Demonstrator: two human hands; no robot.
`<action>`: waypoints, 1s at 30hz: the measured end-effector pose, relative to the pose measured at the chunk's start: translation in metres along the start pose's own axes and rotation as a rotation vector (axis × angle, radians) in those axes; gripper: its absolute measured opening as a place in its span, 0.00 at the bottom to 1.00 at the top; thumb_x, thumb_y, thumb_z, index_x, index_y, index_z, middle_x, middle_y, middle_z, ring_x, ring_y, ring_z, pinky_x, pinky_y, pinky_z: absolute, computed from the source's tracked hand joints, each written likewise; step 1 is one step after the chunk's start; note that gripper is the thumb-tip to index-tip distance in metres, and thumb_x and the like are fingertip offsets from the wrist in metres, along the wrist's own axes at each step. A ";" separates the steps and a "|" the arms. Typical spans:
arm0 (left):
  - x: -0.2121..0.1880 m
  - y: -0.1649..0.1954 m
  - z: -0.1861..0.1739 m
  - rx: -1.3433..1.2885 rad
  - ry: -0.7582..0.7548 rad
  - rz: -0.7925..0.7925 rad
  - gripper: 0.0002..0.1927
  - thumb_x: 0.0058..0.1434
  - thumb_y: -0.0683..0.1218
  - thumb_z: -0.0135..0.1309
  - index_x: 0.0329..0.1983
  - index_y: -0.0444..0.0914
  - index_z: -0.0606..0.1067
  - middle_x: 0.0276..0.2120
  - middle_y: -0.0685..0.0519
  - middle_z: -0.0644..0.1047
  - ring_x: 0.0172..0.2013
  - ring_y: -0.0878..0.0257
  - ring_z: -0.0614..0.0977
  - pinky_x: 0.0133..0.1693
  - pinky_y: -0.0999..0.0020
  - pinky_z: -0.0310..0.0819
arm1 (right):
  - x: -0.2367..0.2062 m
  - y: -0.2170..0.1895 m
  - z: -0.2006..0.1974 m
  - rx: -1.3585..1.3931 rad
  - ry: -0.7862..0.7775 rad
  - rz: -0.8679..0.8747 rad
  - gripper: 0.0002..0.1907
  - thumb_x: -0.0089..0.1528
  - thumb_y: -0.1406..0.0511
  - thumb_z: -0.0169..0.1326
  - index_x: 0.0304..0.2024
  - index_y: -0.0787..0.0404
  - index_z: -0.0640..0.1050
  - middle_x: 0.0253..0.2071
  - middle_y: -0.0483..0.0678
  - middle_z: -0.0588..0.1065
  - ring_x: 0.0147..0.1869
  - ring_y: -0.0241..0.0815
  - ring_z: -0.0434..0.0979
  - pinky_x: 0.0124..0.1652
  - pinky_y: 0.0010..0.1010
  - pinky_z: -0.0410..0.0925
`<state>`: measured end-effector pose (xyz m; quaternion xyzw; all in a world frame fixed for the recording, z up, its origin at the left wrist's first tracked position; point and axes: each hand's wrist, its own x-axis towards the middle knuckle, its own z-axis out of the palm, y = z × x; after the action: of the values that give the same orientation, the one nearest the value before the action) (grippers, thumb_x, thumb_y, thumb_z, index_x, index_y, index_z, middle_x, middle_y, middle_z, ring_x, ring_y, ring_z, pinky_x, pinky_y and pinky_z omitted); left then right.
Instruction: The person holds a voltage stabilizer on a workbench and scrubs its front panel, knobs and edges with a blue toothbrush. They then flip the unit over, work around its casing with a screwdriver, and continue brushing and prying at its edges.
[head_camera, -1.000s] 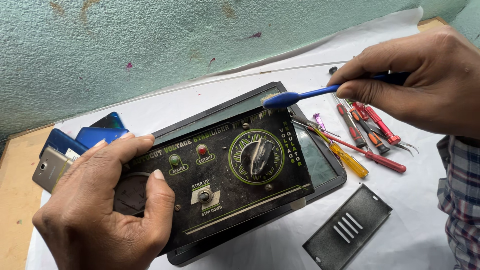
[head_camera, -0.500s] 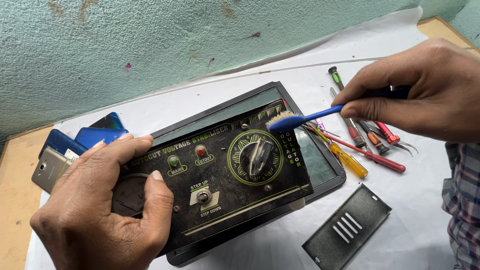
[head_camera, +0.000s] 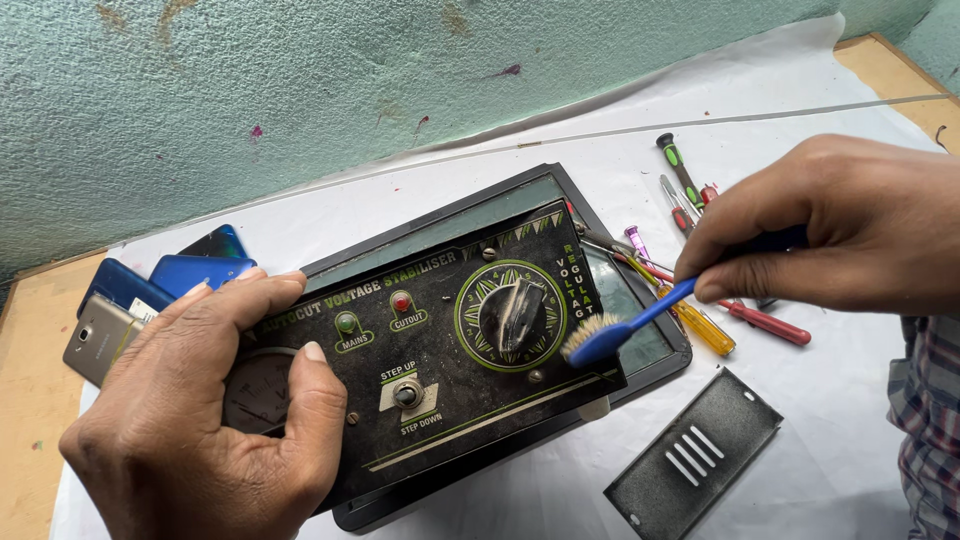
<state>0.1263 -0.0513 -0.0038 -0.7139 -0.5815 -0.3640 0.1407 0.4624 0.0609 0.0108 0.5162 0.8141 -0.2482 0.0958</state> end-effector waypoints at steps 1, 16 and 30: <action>0.000 0.000 0.000 0.000 0.001 0.004 0.17 0.47 0.37 0.59 0.42 0.30 0.80 0.41 0.39 0.82 0.46 0.46 0.85 0.52 0.54 0.78 | 0.000 0.001 0.000 0.018 -0.007 -0.033 0.13 0.58 0.57 0.64 0.45 0.48 0.88 0.30 0.42 0.80 0.35 0.35 0.78 0.36 0.34 0.73; -0.001 0.001 0.000 -0.001 0.000 -0.003 0.17 0.47 0.37 0.59 0.42 0.30 0.80 0.41 0.39 0.82 0.44 0.46 0.85 0.50 0.54 0.79 | 0.001 0.004 0.005 0.007 0.084 -0.009 0.13 0.57 0.56 0.64 0.44 0.47 0.88 0.30 0.40 0.83 0.35 0.33 0.85 0.38 0.33 0.73; -0.006 -0.003 0.002 -0.017 0.013 0.011 0.17 0.48 0.38 0.60 0.44 0.31 0.80 0.42 0.41 0.82 0.45 0.46 0.85 0.51 0.54 0.78 | 0.001 0.005 0.006 -0.006 0.097 -0.016 0.15 0.56 0.54 0.65 0.45 0.46 0.88 0.30 0.39 0.84 0.36 0.33 0.85 0.38 0.34 0.72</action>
<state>0.1237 -0.0531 -0.0103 -0.7158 -0.5737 -0.3726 0.1402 0.4661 0.0606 0.0034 0.5209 0.8225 -0.2215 0.0558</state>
